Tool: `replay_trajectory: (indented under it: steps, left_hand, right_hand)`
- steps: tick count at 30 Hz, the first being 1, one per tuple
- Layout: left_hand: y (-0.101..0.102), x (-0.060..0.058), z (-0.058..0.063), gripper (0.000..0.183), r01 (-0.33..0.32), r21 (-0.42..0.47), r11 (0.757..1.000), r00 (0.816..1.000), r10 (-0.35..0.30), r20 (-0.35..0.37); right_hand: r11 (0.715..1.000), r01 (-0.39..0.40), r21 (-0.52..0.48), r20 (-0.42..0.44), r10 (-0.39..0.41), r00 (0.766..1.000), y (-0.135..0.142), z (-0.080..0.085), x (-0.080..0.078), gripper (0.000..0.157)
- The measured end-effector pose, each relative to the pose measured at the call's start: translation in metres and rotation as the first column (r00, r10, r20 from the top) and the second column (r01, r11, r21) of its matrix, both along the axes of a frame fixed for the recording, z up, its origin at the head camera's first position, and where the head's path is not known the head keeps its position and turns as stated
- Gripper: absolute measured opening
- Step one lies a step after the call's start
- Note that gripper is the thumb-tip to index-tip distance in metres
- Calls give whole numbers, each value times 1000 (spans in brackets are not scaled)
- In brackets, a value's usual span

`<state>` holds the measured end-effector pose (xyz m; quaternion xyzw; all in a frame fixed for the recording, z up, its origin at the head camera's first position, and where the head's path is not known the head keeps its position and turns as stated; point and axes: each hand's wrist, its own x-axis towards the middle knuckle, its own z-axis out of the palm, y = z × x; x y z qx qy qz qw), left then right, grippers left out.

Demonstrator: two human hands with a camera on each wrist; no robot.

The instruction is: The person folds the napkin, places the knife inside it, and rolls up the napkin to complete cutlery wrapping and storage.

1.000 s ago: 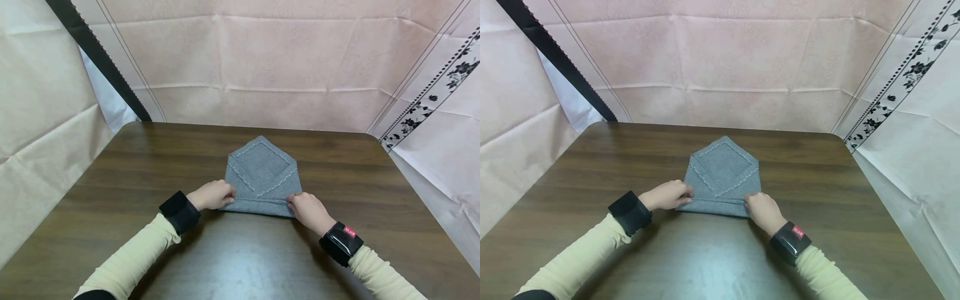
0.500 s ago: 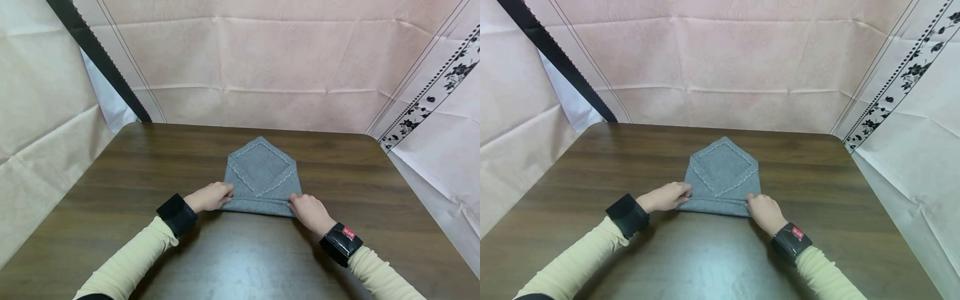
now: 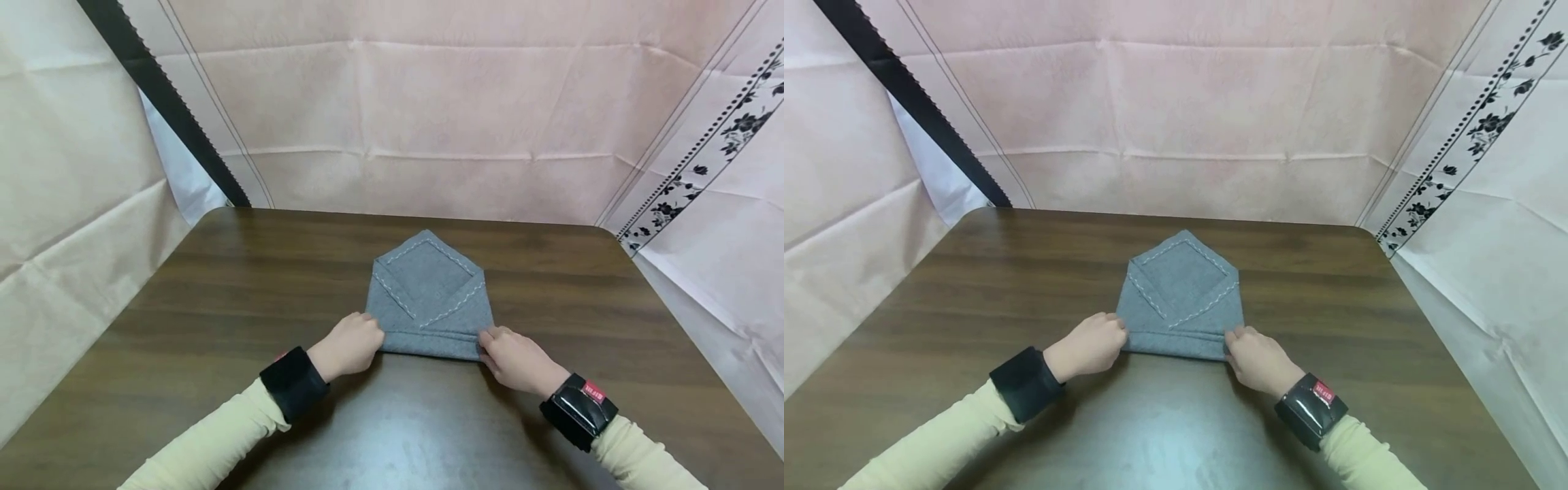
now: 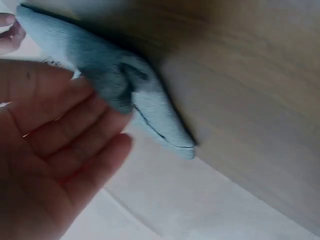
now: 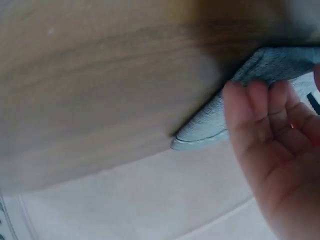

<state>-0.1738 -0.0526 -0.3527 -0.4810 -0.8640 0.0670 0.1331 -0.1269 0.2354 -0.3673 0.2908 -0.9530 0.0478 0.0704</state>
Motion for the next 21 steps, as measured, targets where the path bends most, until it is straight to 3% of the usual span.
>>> replay_trajectory:
  steps: [4, 6, 9, 15, 21]
  left_hand:
    - [1, 10, -2, 24, 12, -37, 999, 1000, -11, 23]
    - [2, 13, -5, 23, 21, -68, 997, 1000, -22, -18]
    - [8, 11, -10, 25, 32, -77, 997, 994, -39, -99]
    - [17, 0, -15, 28, 74, -38, 997, 980, -79, -181]
    - [11, 1, -14, 26, 78, -26, 997, 983, -81, -165]
  right_hand:
    - [982, -22, 186, -190, 58, 980, -4, -2, 8, 16]
    - [968, -22, 251, -276, 94, 957, -7, -3, 9, 16]
    - [958, -4, 288, -336, 105, 936, -11, -5, 11, 15]
    - [971, -25, 238, -309, 100, 946, -15, -8, 5, 18]
    - [991, -47, 129, -219, 75, 973, -11, -5, -1, 17]
